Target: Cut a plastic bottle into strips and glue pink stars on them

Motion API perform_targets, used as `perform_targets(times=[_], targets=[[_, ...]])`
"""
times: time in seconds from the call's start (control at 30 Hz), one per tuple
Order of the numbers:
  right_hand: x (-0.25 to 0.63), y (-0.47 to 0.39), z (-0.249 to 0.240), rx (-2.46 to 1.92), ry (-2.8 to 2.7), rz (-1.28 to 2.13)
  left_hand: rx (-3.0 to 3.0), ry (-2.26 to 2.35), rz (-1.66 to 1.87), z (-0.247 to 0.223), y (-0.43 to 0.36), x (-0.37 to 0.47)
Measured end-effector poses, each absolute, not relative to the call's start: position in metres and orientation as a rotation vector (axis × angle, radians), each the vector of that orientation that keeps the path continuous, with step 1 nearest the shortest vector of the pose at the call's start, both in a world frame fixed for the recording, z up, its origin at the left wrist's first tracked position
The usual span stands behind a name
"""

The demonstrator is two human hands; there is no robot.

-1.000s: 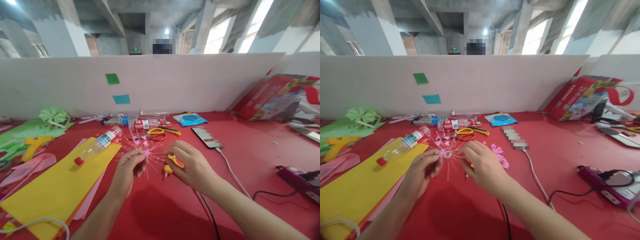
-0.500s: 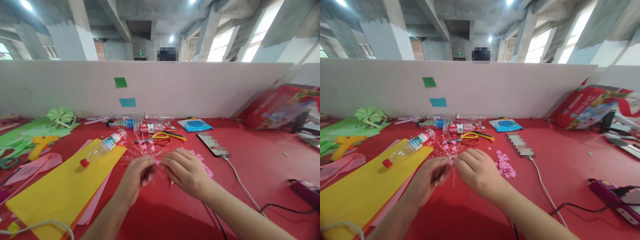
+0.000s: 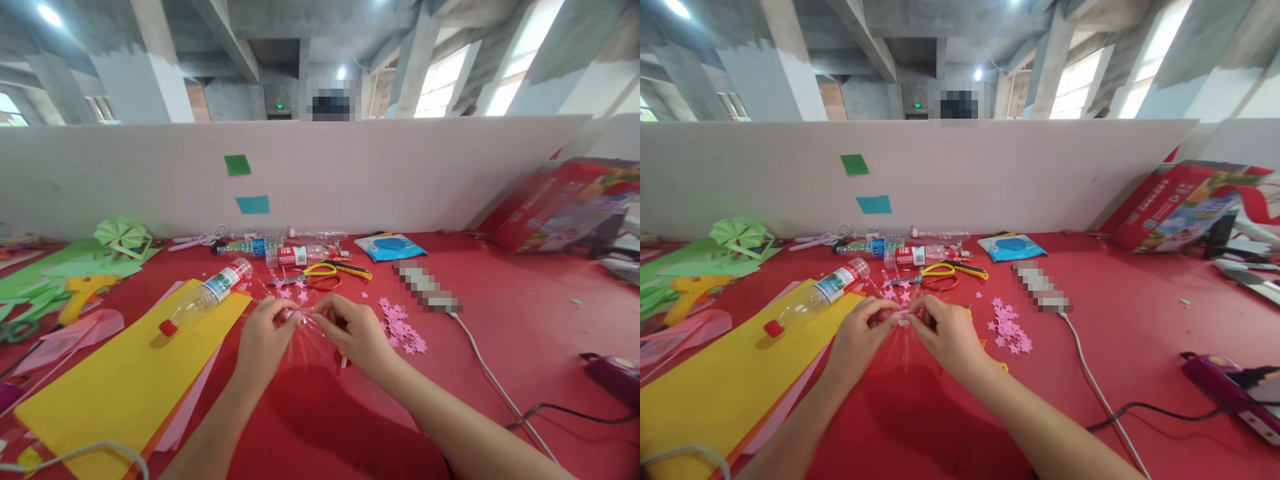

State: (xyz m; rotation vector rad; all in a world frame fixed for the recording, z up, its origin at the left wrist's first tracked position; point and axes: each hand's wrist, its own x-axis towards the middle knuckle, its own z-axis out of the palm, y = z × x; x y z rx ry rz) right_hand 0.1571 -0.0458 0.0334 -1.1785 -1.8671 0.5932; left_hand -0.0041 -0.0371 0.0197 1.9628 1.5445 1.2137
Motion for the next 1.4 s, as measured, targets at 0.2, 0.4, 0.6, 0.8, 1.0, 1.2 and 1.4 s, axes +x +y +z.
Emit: perform_targets(times=[0.2,0.4,0.6,0.8,1.0,1.2,1.4], targets=[[0.152,-0.046,0.028,-1.18,-1.728,0.884,1.953,1.31,1.3,0.009,-0.038,0.002],[0.151,-0.044,0.026,-1.183,-1.505,1.2,1.94,1.343,1.314,0.003,-0.04,0.006],[0.152,-0.043,0.026,-1.2,-1.403,1.313,1.902,1.335,1.28,0.007,-0.042,0.008],[0.152,-0.043,0.025,-1.232,-1.387,1.317,1.906,1.35,1.255,0.009,-0.044,0.009],[0.151,-0.042,0.024,-1.247,-1.376,1.309,1.837,1.302,1.227,0.01,-0.045,0.009],[0.151,-0.043,0.025,-1.267,-1.406,1.261,1.712,1.242,1.196,0.014,-0.046,0.007],[0.149,-0.043,0.019,-1.249,-1.465,1.163,1.699,1.271,1.167,0.013,-0.044,0.007]])
